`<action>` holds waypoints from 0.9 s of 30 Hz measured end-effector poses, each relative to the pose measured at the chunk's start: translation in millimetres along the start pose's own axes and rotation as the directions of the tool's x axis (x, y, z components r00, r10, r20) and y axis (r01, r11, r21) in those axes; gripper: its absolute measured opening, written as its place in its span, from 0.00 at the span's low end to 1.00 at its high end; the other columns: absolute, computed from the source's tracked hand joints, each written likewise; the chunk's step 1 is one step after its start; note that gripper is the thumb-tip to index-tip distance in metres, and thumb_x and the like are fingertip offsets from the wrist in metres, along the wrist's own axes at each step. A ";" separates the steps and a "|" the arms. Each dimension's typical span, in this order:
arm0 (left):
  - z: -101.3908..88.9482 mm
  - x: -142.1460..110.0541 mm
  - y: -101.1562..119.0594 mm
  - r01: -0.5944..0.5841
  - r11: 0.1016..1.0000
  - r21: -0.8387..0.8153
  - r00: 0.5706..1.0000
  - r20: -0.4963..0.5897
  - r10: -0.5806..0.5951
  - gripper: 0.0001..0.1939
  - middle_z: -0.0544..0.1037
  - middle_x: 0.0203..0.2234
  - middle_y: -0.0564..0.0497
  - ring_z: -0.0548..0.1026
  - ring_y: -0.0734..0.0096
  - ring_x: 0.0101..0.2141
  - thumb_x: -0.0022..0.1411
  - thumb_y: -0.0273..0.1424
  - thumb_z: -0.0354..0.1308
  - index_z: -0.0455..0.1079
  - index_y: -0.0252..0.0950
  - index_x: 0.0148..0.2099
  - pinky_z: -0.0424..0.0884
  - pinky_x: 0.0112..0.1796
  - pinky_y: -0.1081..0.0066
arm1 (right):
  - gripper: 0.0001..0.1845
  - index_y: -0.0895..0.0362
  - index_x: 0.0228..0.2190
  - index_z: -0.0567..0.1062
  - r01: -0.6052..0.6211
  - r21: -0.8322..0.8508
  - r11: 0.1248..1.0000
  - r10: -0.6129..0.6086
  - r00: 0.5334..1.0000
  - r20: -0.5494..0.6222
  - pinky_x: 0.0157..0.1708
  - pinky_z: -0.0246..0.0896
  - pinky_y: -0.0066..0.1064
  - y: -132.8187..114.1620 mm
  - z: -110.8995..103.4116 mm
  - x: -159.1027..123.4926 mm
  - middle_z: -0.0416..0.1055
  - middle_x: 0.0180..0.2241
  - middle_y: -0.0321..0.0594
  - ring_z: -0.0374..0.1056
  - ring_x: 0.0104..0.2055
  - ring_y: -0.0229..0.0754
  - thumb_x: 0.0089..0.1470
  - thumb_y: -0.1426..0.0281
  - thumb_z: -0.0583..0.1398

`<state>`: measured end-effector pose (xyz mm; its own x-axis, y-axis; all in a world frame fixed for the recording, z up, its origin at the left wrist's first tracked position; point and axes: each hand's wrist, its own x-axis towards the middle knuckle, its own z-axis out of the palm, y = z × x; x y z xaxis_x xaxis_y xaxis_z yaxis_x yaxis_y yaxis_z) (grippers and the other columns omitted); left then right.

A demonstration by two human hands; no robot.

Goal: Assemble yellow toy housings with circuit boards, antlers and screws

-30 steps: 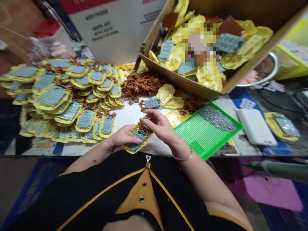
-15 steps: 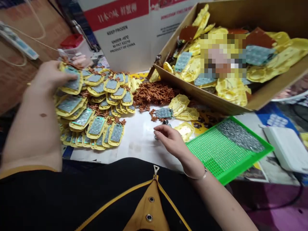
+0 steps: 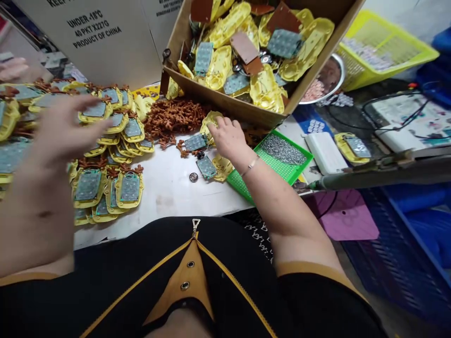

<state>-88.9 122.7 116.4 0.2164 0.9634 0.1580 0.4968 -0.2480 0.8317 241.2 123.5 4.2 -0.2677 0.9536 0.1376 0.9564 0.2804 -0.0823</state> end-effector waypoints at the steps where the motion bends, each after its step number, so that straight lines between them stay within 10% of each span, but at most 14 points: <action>1: 20.6 -7.0 -0.3 -0.056 0.961 0.271 0.998 -0.025 0.065 0.30 0.78 0.53 0.43 0.64 0.44 0.62 0.53 0.42 0.67 0.74 0.31 0.55 0.52 0.62 0.51 | 0.31 0.60 0.60 0.67 0.032 -0.007 0.999 -0.032 0.999 0.007 0.54 0.56 0.55 0.7 3.4 7.6 0.63 0.62 0.60 0.60 0.60 0.64 0.55 0.80 0.55; 4: 84.6 -28.6 -7.6 -0.124 0.919 0.374 0.977 0.210 0.047 0.24 0.79 0.51 0.43 0.73 0.47 0.54 0.56 0.41 0.62 0.76 0.34 0.52 0.62 0.58 0.50 | 0.27 0.61 0.58 0.68 0.084 -0.016 0.996 -0.083 0.996 0.027 0.55 0.54 0.57 3.2 10.5 20.8 0.70 0.55 0.58 0.62 0.57 0.61 0.57 0.78 0.55; 8: 126.1 -35.0 -25.8 0.017 0.988 0.156 0.984 0.170 -0.044 0.21 0.79 0.51 0.43 0.75 0.53 0.53 0.57 0.41 0.62 0.76 0.37 0.51 0.66 0.57 0.55 | 0.13 0.57 0.40 0.77 0.106 -0.036 0.994 -0.106 0.994 0.008 0.54 0.55 0.57 0.1 5.7 17.4 0.74 0.41 0.51 0.66 0.48 0.55 0.58 0.79 0.55; 17: 122.7 12.8 -37.0 0.149 0.917 -0.370 0.984 -0.041 -0.176 0.26 0.75 0.56 0.37 0.73 0.57 0.56 0.58 0.41 0.64 0.69 0.31 0.54 0.68 0.57 0.59 | 0.14 0.50 0.33 0.75 0.290 0.326 0.900 -0.202 0.939 -0.277 0.70 0.28 0.63 -20.0 -20.3 -7.8 0.76 0.50 0.41 0.62 0.63 0.50 0.63 0.78 0.53; 27: 122.3 -18.4 -6.6 0.305 0.647 -0.698 0.916 0.400 0.000 0.37 0.80 0.47 0.43 0.74 0.47 0.55 0.46 0.47 0.73 0.72 0.36 0.55 0.69 0.55 0.55 | 0.10 0.43 0.33 0.76 0.402 0.465 0.789 -0.279 0.908 -0.312 0.72 0.35 0.58 -44.7 -29.2 -18.0 0.74 0.56 0.29 0.63 0.66 0.48 0.64 0.68 0.57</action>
<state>6.5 94.3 42.9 0.5349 0.8422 -0.0680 -0.1994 0.2041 0.9584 206.7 90.6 34.2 -0.4731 0.7537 0.4562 0.5921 0.6554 -0.4689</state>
